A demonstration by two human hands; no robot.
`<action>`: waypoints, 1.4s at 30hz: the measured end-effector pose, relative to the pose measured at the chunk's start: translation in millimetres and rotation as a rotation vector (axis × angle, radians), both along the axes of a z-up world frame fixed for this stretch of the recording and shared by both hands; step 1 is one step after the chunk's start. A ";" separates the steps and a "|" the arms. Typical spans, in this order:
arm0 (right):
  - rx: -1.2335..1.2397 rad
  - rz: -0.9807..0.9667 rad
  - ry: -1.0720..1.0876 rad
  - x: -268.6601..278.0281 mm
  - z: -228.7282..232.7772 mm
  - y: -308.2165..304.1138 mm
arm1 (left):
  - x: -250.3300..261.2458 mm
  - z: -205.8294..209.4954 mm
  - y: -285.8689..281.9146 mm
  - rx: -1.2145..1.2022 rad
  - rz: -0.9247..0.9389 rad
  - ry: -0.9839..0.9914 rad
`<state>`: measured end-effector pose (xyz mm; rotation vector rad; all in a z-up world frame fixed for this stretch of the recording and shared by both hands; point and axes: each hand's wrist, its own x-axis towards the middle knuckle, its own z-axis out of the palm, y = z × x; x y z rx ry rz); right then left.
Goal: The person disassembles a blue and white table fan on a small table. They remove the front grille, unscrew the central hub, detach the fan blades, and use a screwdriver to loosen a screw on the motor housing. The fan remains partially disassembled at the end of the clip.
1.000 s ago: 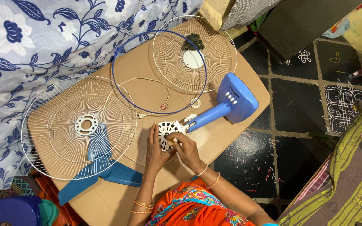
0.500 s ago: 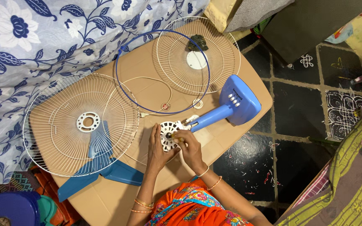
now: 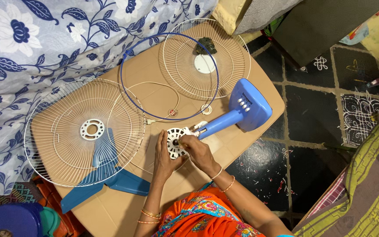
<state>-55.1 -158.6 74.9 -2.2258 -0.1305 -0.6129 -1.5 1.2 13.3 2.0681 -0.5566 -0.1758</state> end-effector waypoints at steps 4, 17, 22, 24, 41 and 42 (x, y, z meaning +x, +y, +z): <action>-0.138 0.018 0.051 -4.8 19.4 7.2 | 0.7 -3.9 -0.7 -0.019 0.004 -0.064; 0.854 -0.182 0.152 -20.9 -44.0 27.8 | 0.4 -4.6 -1.5 -0.021 0.000 -0.058; 0.848 -0.022 -0.026 -36.6 -68.2 35.8 | -0.8 -6.2 0.6 -0.022 -0.011 -0.101; 0.732 0.026 -0.053 -38.4 -64.5 29.5 | 1.8 -5.6 -0.3 -0.029 -0.016 -0.105; 1.688 -0.234 0.268 -37.7 -50.5 -16.3 | -12.1 2.9 8.4 -0.033 0.093 -0.073; 1.695 -0.223 0.270 -38.6 -51.6 -17.6 | -18.7 5.2 10.5 -0.042 0.131 -0.071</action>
